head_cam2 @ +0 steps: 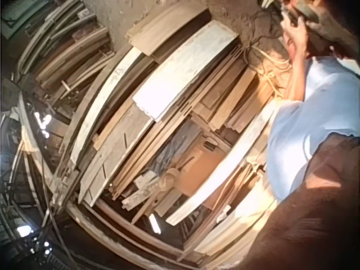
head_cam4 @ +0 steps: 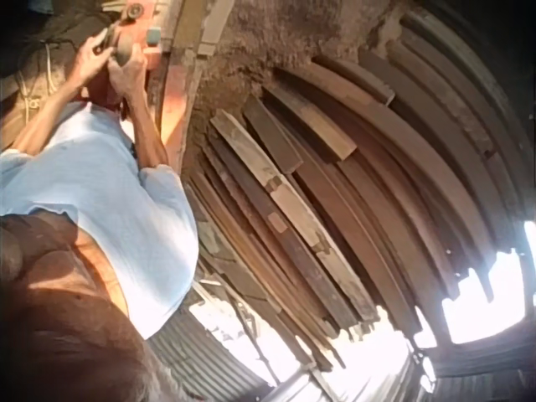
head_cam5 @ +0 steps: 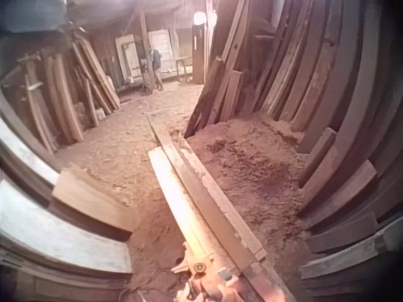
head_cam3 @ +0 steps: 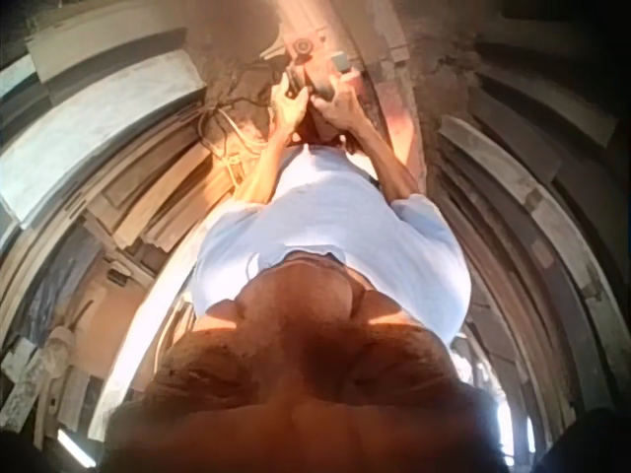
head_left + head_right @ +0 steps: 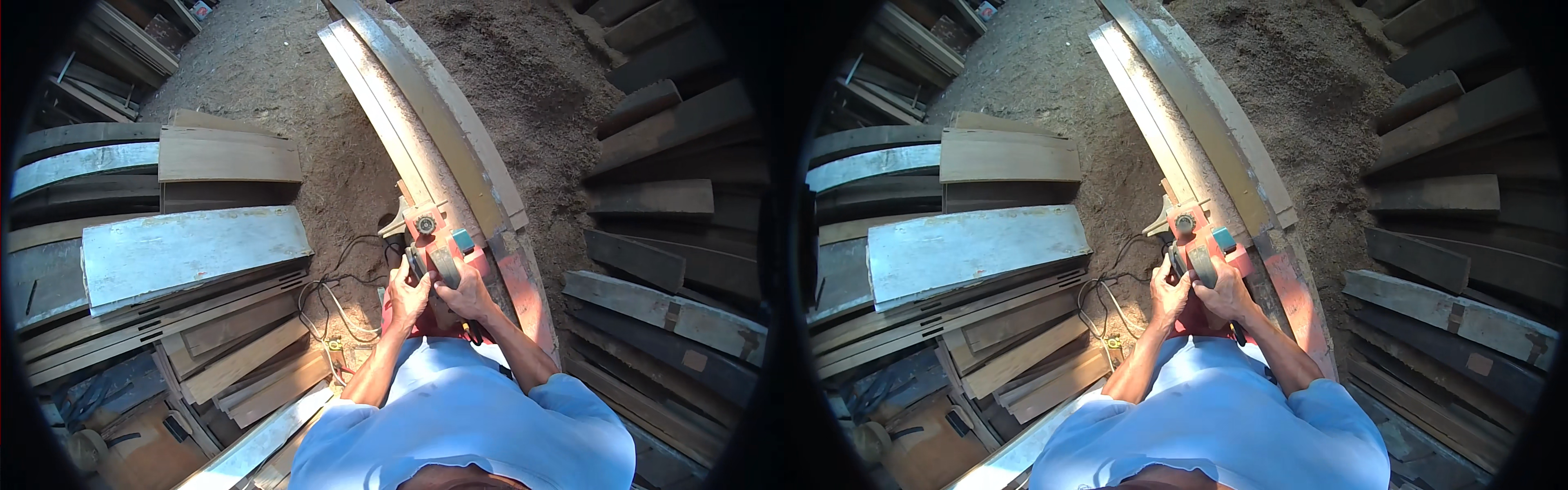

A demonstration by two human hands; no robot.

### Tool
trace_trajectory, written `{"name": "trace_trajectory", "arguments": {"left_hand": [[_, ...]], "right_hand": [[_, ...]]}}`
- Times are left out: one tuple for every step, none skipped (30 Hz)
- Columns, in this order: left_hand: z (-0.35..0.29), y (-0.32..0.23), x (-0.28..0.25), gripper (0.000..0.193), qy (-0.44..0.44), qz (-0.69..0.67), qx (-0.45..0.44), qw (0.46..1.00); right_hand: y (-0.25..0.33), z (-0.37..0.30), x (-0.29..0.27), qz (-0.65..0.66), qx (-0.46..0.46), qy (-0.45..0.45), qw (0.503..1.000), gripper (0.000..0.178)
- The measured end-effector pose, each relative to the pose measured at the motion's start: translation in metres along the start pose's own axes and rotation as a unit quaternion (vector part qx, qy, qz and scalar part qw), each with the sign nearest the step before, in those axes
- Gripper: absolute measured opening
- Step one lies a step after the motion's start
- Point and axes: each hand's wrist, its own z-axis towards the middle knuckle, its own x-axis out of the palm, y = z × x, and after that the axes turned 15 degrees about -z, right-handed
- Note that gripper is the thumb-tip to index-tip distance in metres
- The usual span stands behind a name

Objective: The person sands a wooden plank using a belt sander, moving the tool back and forth along the surface. They occasionally stop to check the wood by hand and move the plank to reach different sections.

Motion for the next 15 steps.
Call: {"name": "trace_trajectory", "arguments": {"left_hand": [[0.008,-0.005,-0.003,0.071,0.003,0.002,-0.008,1.000],[0.016,-0.010,-0.007,0.072,0.006,0.005,-0.015,1.000],[0.022,-0.018,-0.010,0.074,0.010,0.007,-0.029,1.000],[0.036,-0.027,-0.012,0.074,0.012,0.007,-0.025,1.000],[0.053,-0.026,-0.013,0.073,0.013,0.014,-0.015,1.000],[0.066,-0.027,-0.015,0.073,0.013,0.019,-0.006,1.000],[0.078,-0.029,-0.017,0.073,0.013,0.025,0.003,1.000],[0.085,-0.031,-0.020,0.072,0.004,0.017,0.001,1.000],[0.095,-0.034,-0.023,0.071,0.005,0.019,0.006,1.000],[0.107,-0.036,-0.026,0.071,0.006,0.022,0.011,1.000],[0.118,-0.038,-0.028,0.071,0.007,0.024,0.015,1.000],[0.130,-0.041,-0.031,0.068,0.001,0.025,0.017,1.000],[0.141,-0.044,-0.033,0.067,0.005,0.024,0.011,1.000],[0.152,-0.047,-0.035,0.066,0.008,0.023,0.004,1.000],[0.164,-0.050,-0.038,0.066,0.010,0.021,-0.001,1.000]], "right_hand": [[0.001,0.009,0.001,0.008,-0.012,-0.001,1.000,0.026],[0.002,0.016,0.004,0.017,-0.023,-0.001,1.000,0.026],[0.006,0.023,0.004,0.025,-0.030,0.002,0.999,0.026],[0.008,0.035,0.001,0.024,-0.023,0.011,0.999,0.028],[0.012,0.049,-0.001,0.020,-0.022,0.011,0.999,0.028],[0.020,0.062,-0.004,0.016,-0.020,0.014,1.000,0.029],[0.028,0.073,-0.006,0.012,-0.019,0.017,1.000,0.029],[0.035,0.083,-0.007,0.024,-0.014,0.037,0.999,0.030],[0.041,0.093,-0.007,0.027,-0.002,0.040,0.999,0.030],[0.045,0.104,-0.007,0.031,0.010,0.043,0.999,0.030],[0.049,0.114,-0.007,0.034,0.022,0.046,0.998,0.030],[0.050,0.126,-0.004,0.020,-0.026,0.015,0.999,0.030],[0.052,0.136,-0.002,0.019,-0.028,0.007,0.999,0.030],[0.052,0.146,0.000,0.017,-0.030,-0.001,0.999,0.030],[0.058,0.158,-0.001,0.016,-0.034,-0.009,0.999,0.030]]}}
